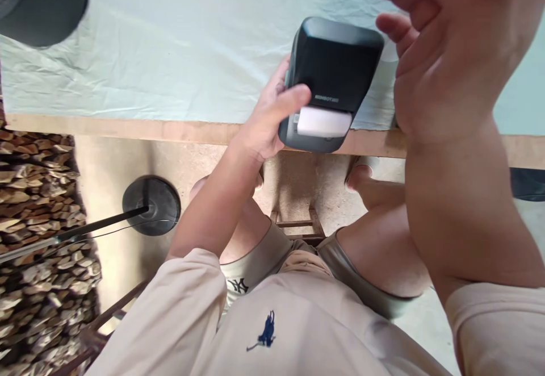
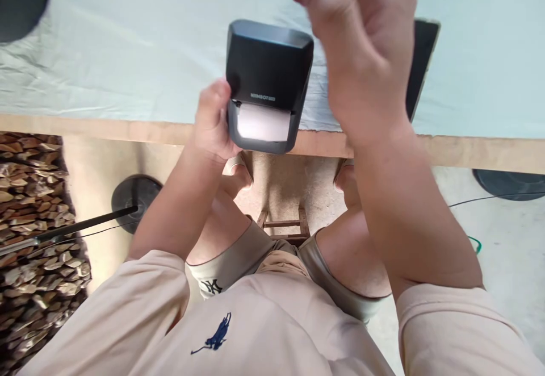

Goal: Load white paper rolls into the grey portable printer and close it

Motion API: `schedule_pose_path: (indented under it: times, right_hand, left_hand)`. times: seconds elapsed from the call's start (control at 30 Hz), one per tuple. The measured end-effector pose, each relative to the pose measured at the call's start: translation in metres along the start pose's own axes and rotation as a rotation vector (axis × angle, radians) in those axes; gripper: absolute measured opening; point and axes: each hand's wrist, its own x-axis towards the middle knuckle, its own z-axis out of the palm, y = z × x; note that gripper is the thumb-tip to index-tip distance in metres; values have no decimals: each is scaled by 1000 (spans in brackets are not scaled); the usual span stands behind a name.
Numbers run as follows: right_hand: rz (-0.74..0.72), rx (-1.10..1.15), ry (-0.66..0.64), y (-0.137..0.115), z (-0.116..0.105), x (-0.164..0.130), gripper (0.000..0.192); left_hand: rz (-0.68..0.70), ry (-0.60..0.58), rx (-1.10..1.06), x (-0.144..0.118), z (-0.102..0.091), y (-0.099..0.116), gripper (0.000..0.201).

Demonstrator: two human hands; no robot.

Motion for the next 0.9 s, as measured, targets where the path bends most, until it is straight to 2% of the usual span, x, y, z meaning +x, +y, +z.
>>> schedule_pose_path:
  times: [0.07,0.17,0.27,0.37,0.47,0.53,0.6,0.73,0.8,0.9]
  right_hand:
    - [-31,-31,-15,-2,1,-3,39]
    - [-31,-123,-185,-3,6,-7,44]
    - [-15,-141,-261,-3,9,-9,51]
    - [-23,-167,-273,-2,9,-8,49]
    - [-2,-233,-263,-3,8,-7,47]
    - [63,-269,-253,-3,7,-7,49]
    - [109,-294,-223,-3,6,-7,51]
    - [45,-308,-183,-5,1,-7,53]
    - [4,-318,-232,-7,-1,-8,59]
    - [-40,-368,-251,-11,-3,-8,66]
  left_hand:
    - [27,-12,-80,0,0,0,30]
    - [79,-35,-111,-1,1,0,26]
    - [37,10,-89,-2,2,1,16]
    - [8,54,-69,-2,4,1,20]
    - [52,-6,-93,-2,4,2,26]
    - [22,-41,-136,-1,1,2,29]
    - [-38,2,-166,1,-4,1,35]
    - [-66,152,-128,7,-13,-4,46]
    - [-35,113,-108,10,-14,-6,46]
    - [32,-20,-113,12,-11,-5,44]
